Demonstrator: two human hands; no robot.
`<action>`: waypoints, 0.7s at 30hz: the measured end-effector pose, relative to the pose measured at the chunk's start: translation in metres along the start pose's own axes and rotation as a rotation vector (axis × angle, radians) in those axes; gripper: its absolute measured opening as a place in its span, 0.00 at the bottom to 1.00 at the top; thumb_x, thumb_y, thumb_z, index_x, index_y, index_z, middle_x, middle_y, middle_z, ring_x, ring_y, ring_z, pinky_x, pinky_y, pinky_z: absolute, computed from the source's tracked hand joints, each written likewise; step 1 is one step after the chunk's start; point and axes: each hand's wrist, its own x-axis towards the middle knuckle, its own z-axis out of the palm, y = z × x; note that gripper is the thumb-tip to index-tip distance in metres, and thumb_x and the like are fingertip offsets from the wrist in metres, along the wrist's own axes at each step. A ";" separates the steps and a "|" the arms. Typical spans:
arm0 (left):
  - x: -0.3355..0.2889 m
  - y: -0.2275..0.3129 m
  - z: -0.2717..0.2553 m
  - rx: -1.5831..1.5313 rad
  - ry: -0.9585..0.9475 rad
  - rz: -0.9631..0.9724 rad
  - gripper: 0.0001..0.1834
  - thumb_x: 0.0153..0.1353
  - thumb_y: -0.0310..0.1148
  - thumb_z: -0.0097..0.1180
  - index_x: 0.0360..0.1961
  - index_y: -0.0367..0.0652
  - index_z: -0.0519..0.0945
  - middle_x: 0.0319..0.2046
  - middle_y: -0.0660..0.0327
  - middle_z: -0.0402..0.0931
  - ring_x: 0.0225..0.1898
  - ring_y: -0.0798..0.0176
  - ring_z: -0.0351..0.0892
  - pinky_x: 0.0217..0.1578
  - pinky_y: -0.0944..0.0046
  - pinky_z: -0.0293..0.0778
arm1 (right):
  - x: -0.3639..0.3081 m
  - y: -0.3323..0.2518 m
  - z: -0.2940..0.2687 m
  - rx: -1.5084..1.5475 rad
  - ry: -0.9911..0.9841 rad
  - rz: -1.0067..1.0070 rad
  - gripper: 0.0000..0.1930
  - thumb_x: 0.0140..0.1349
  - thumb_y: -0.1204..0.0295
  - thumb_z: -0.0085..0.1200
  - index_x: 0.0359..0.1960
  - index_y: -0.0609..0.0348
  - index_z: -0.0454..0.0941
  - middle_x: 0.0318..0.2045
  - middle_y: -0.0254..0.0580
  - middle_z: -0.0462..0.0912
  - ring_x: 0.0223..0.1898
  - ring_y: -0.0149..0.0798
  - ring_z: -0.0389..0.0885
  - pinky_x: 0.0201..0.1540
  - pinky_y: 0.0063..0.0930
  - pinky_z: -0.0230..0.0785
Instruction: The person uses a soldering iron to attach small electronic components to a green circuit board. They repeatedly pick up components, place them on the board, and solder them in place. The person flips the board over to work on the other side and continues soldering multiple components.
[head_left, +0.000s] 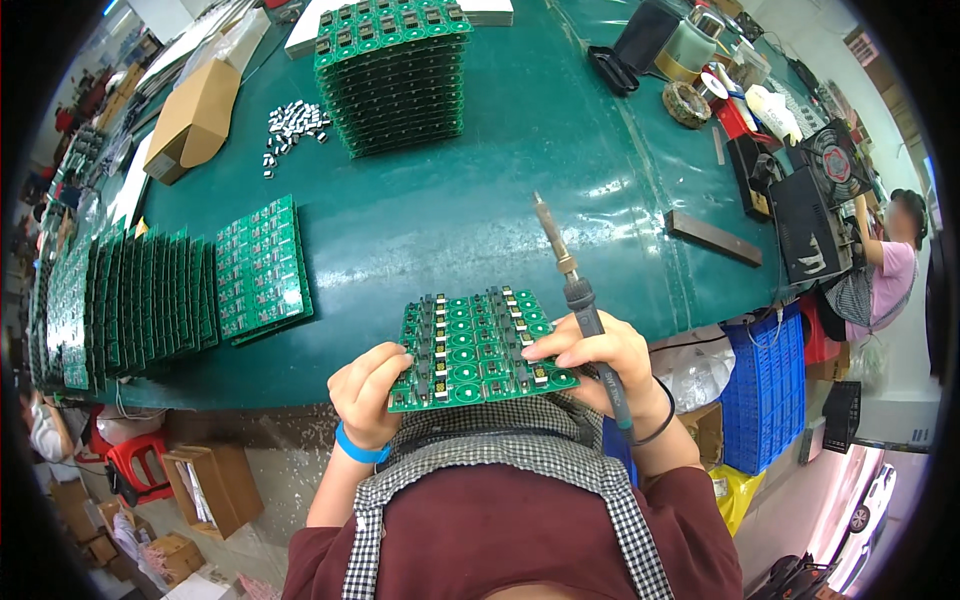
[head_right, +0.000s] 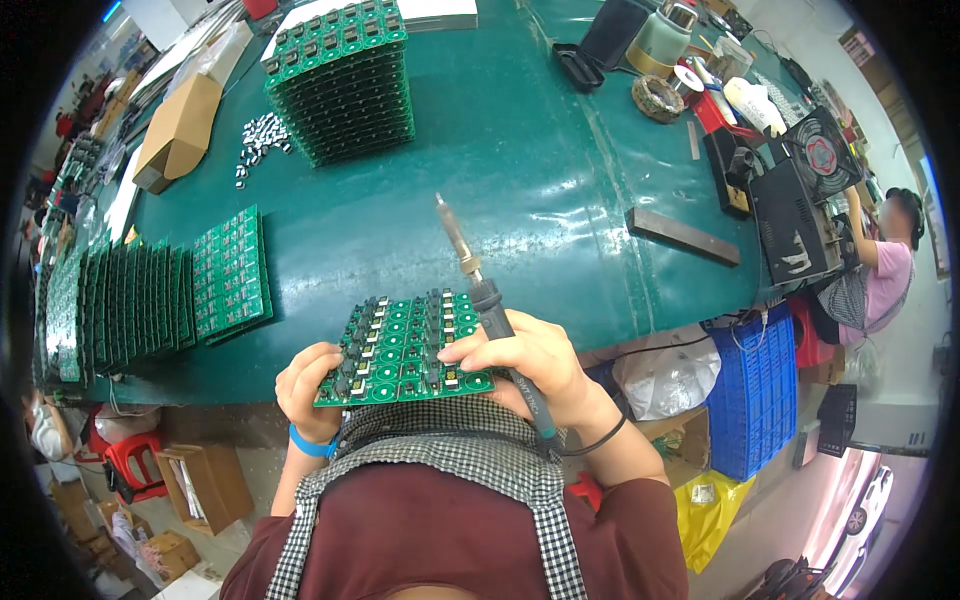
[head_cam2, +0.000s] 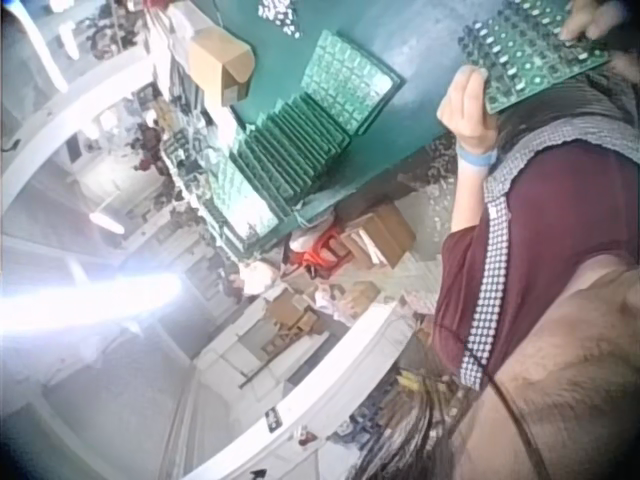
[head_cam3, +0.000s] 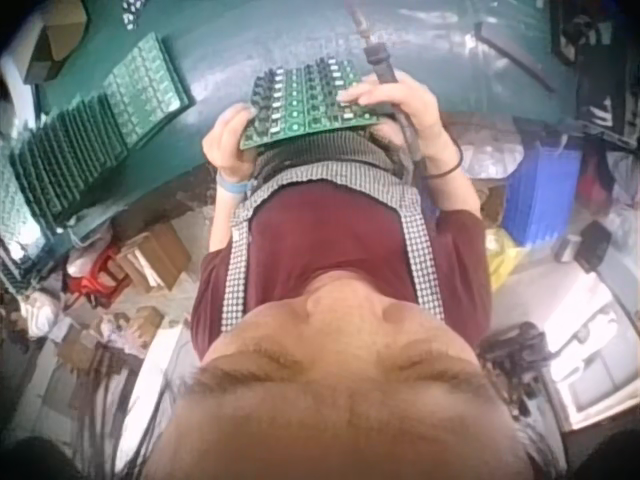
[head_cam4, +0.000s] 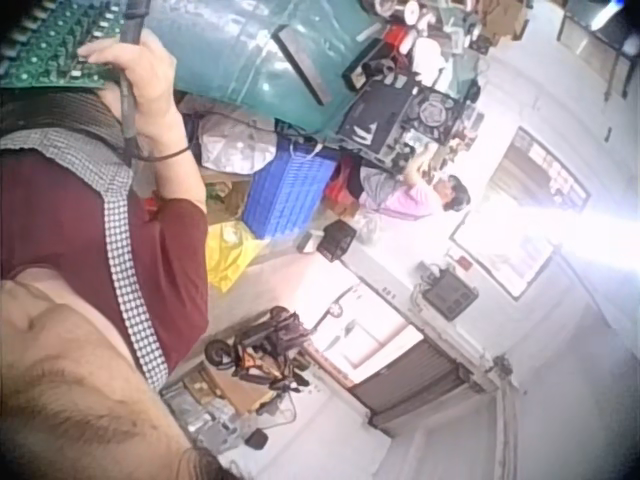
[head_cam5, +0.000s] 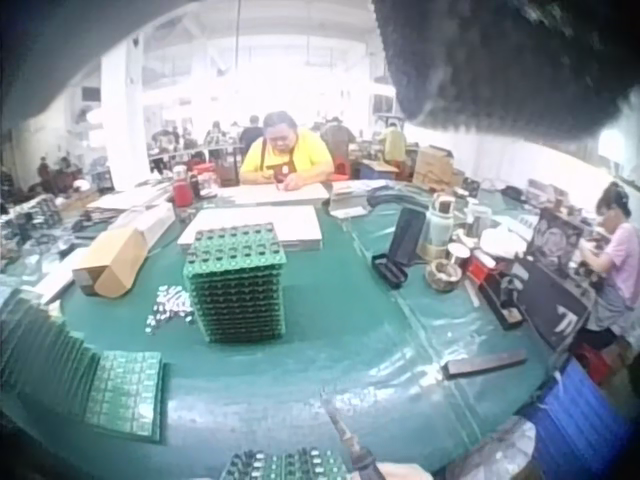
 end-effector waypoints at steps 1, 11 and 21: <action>0.000 0.001 0.000 0.001 -0.001 -0.002 0.12 0.47 0.25 0.60 0.35 0.39 0.81 0.34 0.53 0.82 0.30 0.53 0.84 0.29 0.62 0.78 | 0.000 0.000 0.000 -0.021 -0.004 -0.006 0.22 0.42 0.78 0.69 0.41 0.55 0.74 0.41 0.44 0.86 0.37 0.43 0.83 0.40 0.33 0.76; 0.001 0.001 0.000 -0.001 -0.002 -0.005 0.11 0.47 0.26 0.60 0.34 0.38 0.81 0.33 0.53 0.81 0.29 0.53 0.83 0.28 0.62 0.78 | 0.008 -0.026 0.000 -0.081 0.089 0.044 0.22 0.44 0.72 0.74 0.39 0.54 0.75 0.37 0.42 0.86 0.33 0.42 0.84 0.34 0.30 0.77; 0.000 0.001 0.000 -0.005 0.001 -0.006 0.12 0.46 0.25 0.60 0.35 0.38 0.81 0.34 0.53 0.81 0.30 0.53 0.84 0.29 0.62 0.78 | 0.006 -0.037 0.012 0.174 0.176 0.357 0.17 0.50 0.82 0.67 0.40 0.62 0.75 0.35 0.44 0.85 0.38 0.37 0.87 0.41 0.28 0.80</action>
